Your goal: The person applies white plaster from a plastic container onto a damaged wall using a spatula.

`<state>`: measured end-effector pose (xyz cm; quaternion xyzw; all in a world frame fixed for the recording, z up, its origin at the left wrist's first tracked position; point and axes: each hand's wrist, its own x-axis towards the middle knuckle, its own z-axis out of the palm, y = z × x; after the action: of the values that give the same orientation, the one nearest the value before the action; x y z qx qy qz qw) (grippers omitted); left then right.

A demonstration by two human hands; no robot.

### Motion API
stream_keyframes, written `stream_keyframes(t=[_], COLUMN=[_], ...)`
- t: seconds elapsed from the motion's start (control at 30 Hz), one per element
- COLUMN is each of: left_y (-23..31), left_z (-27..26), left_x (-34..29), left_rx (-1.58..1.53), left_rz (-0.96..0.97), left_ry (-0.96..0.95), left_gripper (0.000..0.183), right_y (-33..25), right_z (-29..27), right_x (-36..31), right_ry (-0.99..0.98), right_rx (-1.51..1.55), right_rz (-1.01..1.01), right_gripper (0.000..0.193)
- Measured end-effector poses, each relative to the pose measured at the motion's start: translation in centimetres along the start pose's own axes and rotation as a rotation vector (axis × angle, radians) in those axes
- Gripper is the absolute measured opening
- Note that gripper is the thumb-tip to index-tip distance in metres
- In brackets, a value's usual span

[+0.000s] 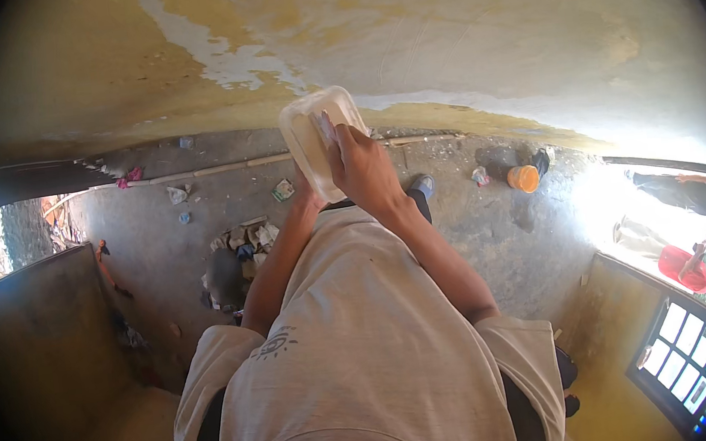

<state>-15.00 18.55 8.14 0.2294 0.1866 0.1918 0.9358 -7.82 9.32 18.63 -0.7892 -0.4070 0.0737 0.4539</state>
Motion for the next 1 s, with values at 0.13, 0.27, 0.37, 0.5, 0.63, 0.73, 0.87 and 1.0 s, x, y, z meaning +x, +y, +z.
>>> stream_keyframes(t=[0.13, 0.27, 0.37, 0.5, 0.63, 0.73, 0.87, 1.0], left_y=[-0.4, -1.9, -2.7, -4.5, -6.6, -7.8, -10.0, -11.9], left_z=[0.7, 1.2, 1.7, 3.5, 4.5, 6.4, 7.5, 7.9], left_x=[0.1, 0.2, 0.7, 1.1, 1.7, 1.7, 2.0, 2.9], left_rx=[0.041, 0.1, 0.101, 0.03, 0.07, -0.04, 0.068, 0.045], left_rz=[-0.011, -0.011, -0.023, -0.051, -0.022, -0.091, -0.058, -0.065], left_ry=[0.01, 0.05, 0.059, 0.038, -0.018, -0.026, -0.029, -0.033], left_gripper=[0.051, 0.052, 0.053, 0.053, 0.055, 0.055, 0.057, 0.058], right_y=[-0.5, 0.9, 1.3, 2.5, 4.3, 4.8, 6.5, 7.8], right_z=[-1.1, -1.6, -3.1, -5.3, -7.2, -9.1, -11.5, -13.0], right_x=[-0.5, -1.0, -0.9, -1.5, -1.7, -1.9, -2.3, -2.7], right_ry=[0.021, -0.042, -0.002, -0.028, -0.087, 0.0, -0.052, -0.052], right_rx=[0.041, -0.042, -0.007, 0.001, 0.001, -0.005, -0.03, -0.003], right_rz=[0.028, -0.028, -0.009, 0.021, -0.013, 0.004, 0.002, 0.001], right_gripper=[0.009, 0.011, 0.01, 0.008, 0.009, 0.009, 0.009, 0.008])
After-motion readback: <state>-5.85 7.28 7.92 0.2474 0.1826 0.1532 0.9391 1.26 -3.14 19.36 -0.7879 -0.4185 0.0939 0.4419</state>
